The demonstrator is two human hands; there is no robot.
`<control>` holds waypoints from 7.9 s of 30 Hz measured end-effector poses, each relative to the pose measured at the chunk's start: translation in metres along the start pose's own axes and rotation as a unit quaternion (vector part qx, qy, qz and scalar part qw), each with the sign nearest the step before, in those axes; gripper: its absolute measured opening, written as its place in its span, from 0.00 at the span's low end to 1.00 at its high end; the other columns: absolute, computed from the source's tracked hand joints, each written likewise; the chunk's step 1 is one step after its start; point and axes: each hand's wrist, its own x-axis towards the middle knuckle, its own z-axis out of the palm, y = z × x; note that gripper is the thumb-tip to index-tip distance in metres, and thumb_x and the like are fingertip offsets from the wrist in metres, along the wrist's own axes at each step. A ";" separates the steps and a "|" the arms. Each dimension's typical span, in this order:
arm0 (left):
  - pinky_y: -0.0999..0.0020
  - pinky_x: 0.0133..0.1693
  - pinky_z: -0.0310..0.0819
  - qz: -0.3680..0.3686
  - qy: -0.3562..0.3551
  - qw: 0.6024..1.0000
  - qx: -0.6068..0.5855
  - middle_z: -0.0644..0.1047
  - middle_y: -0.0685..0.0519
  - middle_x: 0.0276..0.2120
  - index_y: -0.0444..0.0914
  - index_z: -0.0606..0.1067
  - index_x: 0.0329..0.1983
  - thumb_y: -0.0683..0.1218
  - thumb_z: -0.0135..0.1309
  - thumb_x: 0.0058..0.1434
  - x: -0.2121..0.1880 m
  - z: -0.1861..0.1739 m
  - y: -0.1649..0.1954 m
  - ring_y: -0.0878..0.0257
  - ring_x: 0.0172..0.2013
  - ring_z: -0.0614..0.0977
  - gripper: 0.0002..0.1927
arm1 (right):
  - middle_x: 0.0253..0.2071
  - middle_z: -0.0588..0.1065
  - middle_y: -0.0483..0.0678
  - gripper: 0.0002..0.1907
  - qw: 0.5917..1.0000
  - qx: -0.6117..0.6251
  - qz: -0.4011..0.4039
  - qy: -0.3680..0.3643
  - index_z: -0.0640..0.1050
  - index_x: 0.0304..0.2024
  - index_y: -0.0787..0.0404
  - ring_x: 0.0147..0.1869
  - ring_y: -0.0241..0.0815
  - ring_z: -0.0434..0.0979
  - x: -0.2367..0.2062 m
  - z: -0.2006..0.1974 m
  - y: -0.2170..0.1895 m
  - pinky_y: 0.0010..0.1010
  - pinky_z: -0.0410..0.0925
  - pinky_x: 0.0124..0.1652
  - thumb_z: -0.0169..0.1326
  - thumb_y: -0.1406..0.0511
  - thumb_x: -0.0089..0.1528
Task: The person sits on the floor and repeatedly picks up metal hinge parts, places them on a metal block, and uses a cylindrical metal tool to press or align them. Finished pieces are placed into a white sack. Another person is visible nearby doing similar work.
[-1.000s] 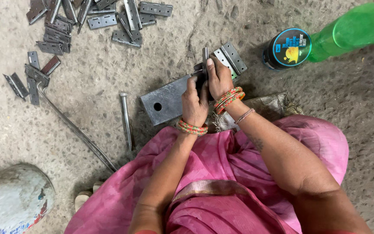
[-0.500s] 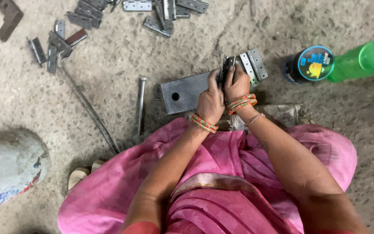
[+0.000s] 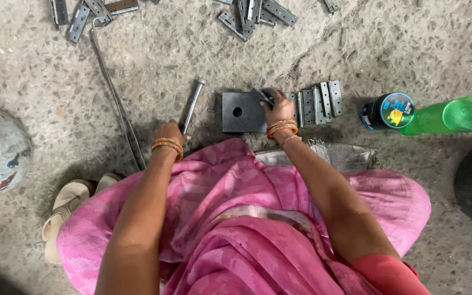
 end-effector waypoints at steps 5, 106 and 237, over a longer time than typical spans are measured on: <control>0.48 0.50 0.77 0.025 -0.015 0.999 -0.044 0.81 0.41 0.45 0.42 0.80 0.45 0.53 0.66 0.55 0.008 0.009 -0.003 0.43 0.48 0.82 0.18 | 0.43 0.81 0.53 0.21 0.999 -0.002 -0.026 0.036 0.82 0.46 0.59 0.45 0.55 0.82 -0.023 -0.014 0.001 0.39 0.74 0.45 0.73 0.64 0.51; 0.44 0.40 0.80 -0.005 0.128 0.983 -0.132 0.82 0.38 0.34 0.38 0.81 0.37 0.59 0.46 0.66 0.028 0.086 0.036 0.38 0.38 0.85 0.23 | 0.38 0.81 0.57 0.15 0.994 -0.105 0.034 0.014 0.83 0.48 0.55 0.40 0.58 0.83 0.149 -0.013 0.044 0.44 0.76 0.43 0.59 0.61 0.59; 0.43 0.43 0.75 0.166 0.093 0.961 -0.201 0.81 0.38 0.36 0.38 0.79 0.42 0.49 0.52 0.67 -0.027 0.005 0.119 0.38 0.39 0.83 0.11 | 0.39 0.82 0.52 0.13 0.950 -0.222 -0.052 -0.215 0.85 0.45 0.49 0.44 0.54 0.81 0.063 -0.019 -0.022 0.41 0.72 0.47 0.66 0.59 0.58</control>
